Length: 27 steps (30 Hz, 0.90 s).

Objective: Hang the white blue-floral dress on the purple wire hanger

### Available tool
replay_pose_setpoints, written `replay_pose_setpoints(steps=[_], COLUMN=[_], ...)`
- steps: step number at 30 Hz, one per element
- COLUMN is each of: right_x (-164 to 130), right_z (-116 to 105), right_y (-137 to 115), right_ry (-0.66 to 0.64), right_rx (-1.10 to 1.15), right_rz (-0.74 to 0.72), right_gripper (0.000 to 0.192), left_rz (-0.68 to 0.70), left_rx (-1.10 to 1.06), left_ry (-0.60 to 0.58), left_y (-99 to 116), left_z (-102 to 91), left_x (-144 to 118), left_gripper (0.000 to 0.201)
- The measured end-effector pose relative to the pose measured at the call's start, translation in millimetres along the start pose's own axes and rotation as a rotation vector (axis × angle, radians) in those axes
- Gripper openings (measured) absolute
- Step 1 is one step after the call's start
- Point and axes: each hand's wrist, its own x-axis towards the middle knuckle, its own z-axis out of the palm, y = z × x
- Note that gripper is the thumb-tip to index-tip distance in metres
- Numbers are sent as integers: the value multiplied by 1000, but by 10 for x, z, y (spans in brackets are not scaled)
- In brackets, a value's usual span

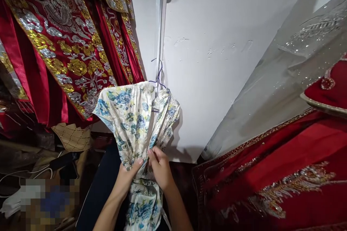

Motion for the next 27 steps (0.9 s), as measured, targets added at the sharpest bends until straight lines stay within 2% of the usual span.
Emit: replay_pose_setpoints(steps=[5, 8, 13, 18, 24, 27], right_x=[-116, -156, -159, -173, -159, -162], right_z=[-84, -91, -118, -148, -136, -140], right_y=[20, 35, 38, 8, -17, 2], right_ry=[130, 135, 154, 202, 205, 205], right_rx=[-32, -71, -87, -110, -143, -139], right_rz=[-71, -140, -159, -191, -190, -143], right_gripper=[20, 27, 18, 10, 15, 19], left_rz=[-23, -19, -30, -82, -107, -62], left_rx=[38, 9, -68, -94, -144, -50], left_ry=[-5, -14, 103, 143, 126, 174], left_y=[109, 121, 62, 23, -20, -84], left_z=[49, 111, 206, 193, 192, 152], left_x=[-62, -87, -134, -154, -118, -69], left_gripper=[49, 52, 66, 80, 72, 60])
